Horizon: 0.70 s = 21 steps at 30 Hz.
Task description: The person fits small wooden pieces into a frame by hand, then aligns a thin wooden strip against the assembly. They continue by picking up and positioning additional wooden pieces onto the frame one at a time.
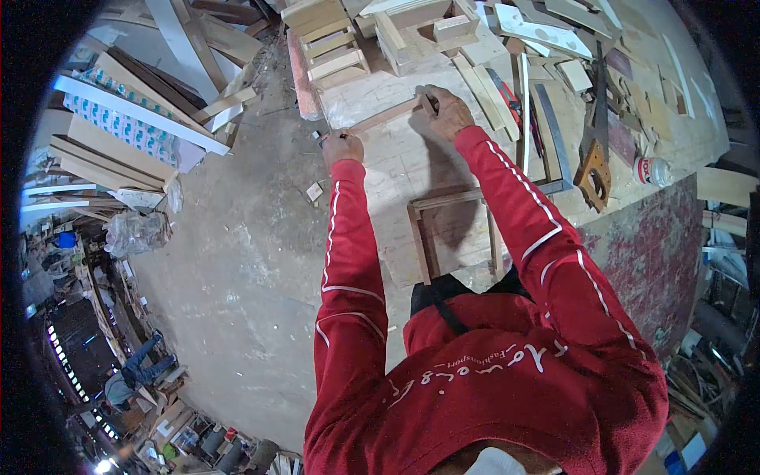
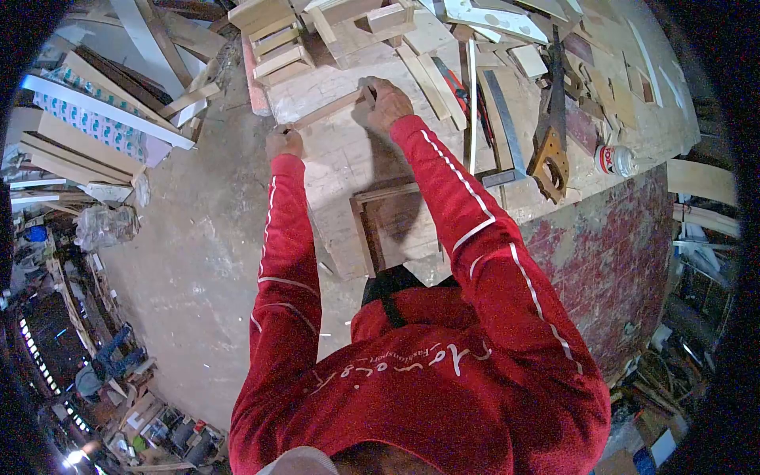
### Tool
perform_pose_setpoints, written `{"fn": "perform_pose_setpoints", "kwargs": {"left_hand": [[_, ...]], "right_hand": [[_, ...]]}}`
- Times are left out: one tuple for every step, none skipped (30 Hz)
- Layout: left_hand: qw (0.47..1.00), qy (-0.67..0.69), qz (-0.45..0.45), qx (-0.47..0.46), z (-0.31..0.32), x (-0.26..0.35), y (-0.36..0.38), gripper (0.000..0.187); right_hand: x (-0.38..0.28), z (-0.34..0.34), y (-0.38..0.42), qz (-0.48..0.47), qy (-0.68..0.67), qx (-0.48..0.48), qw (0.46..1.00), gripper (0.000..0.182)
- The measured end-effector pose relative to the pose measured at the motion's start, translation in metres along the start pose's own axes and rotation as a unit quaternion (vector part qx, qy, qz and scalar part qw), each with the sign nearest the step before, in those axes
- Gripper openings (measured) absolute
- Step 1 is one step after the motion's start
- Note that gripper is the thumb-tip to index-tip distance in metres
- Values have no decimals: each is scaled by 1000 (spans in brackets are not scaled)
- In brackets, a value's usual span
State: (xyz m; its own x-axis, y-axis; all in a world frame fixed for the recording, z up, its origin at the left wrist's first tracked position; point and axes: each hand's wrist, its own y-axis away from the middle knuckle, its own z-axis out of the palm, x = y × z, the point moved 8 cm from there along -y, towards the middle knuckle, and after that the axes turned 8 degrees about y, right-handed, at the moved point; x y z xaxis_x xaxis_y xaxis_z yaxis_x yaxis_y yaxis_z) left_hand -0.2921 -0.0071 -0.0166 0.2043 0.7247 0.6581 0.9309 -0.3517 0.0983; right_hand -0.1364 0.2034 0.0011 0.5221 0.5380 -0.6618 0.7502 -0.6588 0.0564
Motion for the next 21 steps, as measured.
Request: {"fn": "perform_pose_setpoints", "kwargs": {"left_hand": [[1000, 0, -1, 0, 4, -4, -2, 25], [1000, -18, 10, 23, 5, -6, -4, 24], [998, -35, 21, 45, 1, -3, -4, 23], [998, -35, 22, 46, 0, -2, -4, 23], [999, -36, 4, 15, 2, -5, -4, 24], [999, -37, -14, -16, 4, -5, -4, 26], [999, -38, -13, -17, 3, 0, -3, 26], [998, -51, -49, 1, -1, -1, -3, 24], [994, -64, -85, 19, -6, -1, 0, 23], [994, -65, -85, 16, -10, 2, 4, 23], [995, -41, -81, 28, -16, 5, 9, 24], [996, -18, -79, 36, -20, 4, 18, 25], [996, -22, -80, 26, -17, -3, 30, 25], [998, 7, -25, 60, -22, 1, 39, 29], [994, 38, 32, 96, -28, 7, 48, 33], [995, 37, 34, 91, -28, 8, 62, 33], [993, 49, 91, 55, -21, 21, 80, 37], [987, 61, 147, 20, -13, 35, 93, 41], [958, 57, 271, 74, -5, 37, 108, 41], [957, 60, 275, 71, -4, 46, 122, 41], [969, 56, 238, 26, -1, 51, 138, 41]], "right_hand": [[-2, -1, 1, 5, -8, -14, 1000, 51], [-5, -4, 3, 5, -8, -14, 1000, 51], [-7, -5, 3, -4, -17, -16, 1000, 52], [-9, -6, 4, -13, -25, -18, 999, 53], [-10, -7, 3, -14, -26, -17, 999, 53], [-9, -7, 3, -4, -36, -22, 999, 53], [-7, -6, 4, 6, -46, -26, 999, 53], [-7, -6, 5, 8, -47, -26, 999, 53], [-5, -11, 6, 16, -14, 15, 1000, 51], [-2, -18, 8, 24, 18, 55, 998, 48], [4, -21, 10, 30, 19, 54, 998, 48], [6, -35, 16, 13, 9, 77, 997, 44], [11, -47, 26, -3, -1, 99, 995, 41], [19, -56, 39, 6, 0, 98, 995, 41], [27, -68, 54, 13, -28, 103, 994, 36], [34, -80, 70, 19, -55, 109, 992, 31], [36, -92, 89, 17, -39, 130, 991, 27], [35, -105, 111, 14, -24, 151, 988, 24], [39, -109, 132, 36, 0, 143, 989, 22], [44, -113, 154, 57, 24, 136, 989, 21], [52, -110, 174, 64, 28, 124, 990, 21]]}}
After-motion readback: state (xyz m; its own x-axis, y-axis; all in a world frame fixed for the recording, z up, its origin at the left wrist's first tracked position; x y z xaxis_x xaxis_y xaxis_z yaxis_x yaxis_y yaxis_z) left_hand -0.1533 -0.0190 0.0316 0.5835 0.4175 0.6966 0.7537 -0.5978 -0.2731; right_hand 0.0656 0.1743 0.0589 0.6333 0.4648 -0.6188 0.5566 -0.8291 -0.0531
